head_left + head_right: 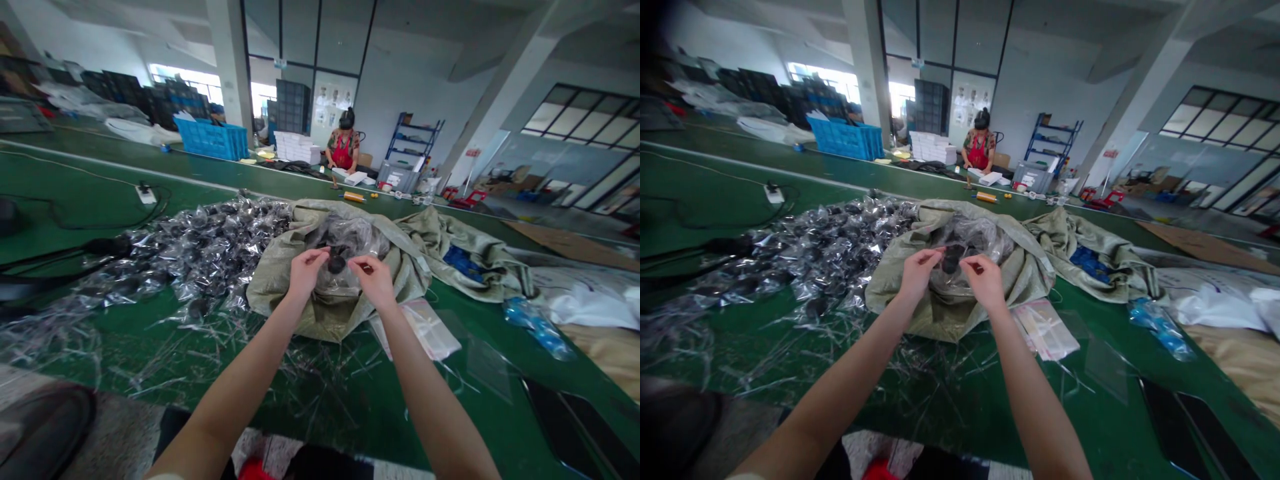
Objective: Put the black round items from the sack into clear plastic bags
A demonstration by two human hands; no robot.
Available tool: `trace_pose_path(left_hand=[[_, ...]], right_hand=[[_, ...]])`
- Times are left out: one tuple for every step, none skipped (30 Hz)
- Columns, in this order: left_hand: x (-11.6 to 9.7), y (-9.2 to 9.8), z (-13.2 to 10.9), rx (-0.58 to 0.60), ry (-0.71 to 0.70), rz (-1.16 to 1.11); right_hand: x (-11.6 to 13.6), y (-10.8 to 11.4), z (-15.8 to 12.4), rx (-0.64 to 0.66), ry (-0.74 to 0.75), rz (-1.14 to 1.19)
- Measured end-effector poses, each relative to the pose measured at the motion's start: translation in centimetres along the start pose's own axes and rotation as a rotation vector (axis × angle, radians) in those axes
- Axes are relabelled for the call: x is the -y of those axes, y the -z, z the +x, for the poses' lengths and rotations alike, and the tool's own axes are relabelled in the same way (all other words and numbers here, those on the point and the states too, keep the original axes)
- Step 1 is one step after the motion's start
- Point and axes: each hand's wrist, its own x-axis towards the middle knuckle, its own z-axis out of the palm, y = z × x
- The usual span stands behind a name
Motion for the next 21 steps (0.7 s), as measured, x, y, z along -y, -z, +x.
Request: trace_pose_path(left_hand=[[0.0, 0.1, 0.0, -0.002, -0.008, -0.016], [0.0, 0.2, 0.1, -0.005, -0.005, -0.03], [0.1, 0.4, 0.1, -0.012, 0.003, -0.042], [0.2, 0.5, 0.0, -0.017, 0.014, -0.048], [0.3, 0.6, 0.0, -0.016, 0.025, -0.047], [0.4, 0.7, -0.1, -0.009, 0.034, -0.038], [0.5, 0.8, -0.1, 0.006, 0.038, -0.022], [0.7, 0.8, -0.2, 0.022, 0.035, -0.002], [0.8, 0.9, -0.2, 0.032, 0.021, 0.016], [0.9, 0.9, -0.2, 0.039, 0.0, 0.035], [0.9, 1.0, -0.2, 0.045, -0.027, 0.055], [1.0, 1.0, -0.2, 0.046, -0.052, 0.075], [1.0, 1.1, -0.2, 0.044, -0.074, 0.093], [1.1, 1.1, -0.2, 0.04, -0.091, 0.11], [1.2, 1.1, -0.2, 0.044, -0.101, 0.13], [1.4, 1.2, -0.3, 0.053, -0.101, 0.148], [1.6, 1.2, -0.4, 0.058, -0.089, 0.156], [1.8, 1.2, -0.5, 0.06, -0.065, 0.153], [2.1, 1.2, -0.7, 0.057, -0.033, 0.138], [2.4, 1.2, -0.9, 0.047, 0.0, 0.113], [2.7, 1.1, -1.0, 0.031, 0.029, 0.081]], right_hand=[[0.1, -0.1, 0.0, 0.008, 0.021, -0.019], [0.2, -0.1, -0.1, 0.013, 0.035, -0.034], [0.2, -0.2, -0.1, 0.014, 0.039, -0.044], [0.2, -0.2, -0.2, 0.012, 0.039, -0.052], [0.1, -0.3, -0.3, 0.012, 0.04, -0.06], [0.1, -0.3, -0.3, 0.014, 0.043, -0.068], [0.0, -0.4, -0.4, 0.023, 0.048, -0.076], [-0.1, -0.5, -0.5, 0.034, 0.054, -0.081], [-0.1, -0.5, -0.7, 0.04, 0.057, -0.082], [-0.2, -0.5, -0.8, 0.04, 0.056, -0.08], [-0.3, -0.5, -0.9, 0.042, 0.052, -0.075], [-0.3, -0.5, -1.0, 0.043, 0.049, -0.067], [-0.3, -0.5, -1.1, 0.039, 0.049, -0.063], [-0.4, -0.4, -1.2, 0.035, 0.055, -0.069], [-0.4, -0.4, -1.2, 0.043, 0.069, -0.087], [-0.4, -0.3, -1.2, 0.06, 0.09, -0.11], [-0.5, -0.3, -1.2, 0.074, 0.11, -0.131], [-0.6, -0.3, -1.2, 0.078, 0.124, -0.143], [-0.8, -0.3, -1.2, 0.074, 0.128, -0.143], [-1.0, -0.4, -1.2, 0.062, 0.12, -0.132], [-1.3, -0.5, -1.3, 0.048, 0.107, -0.119]])
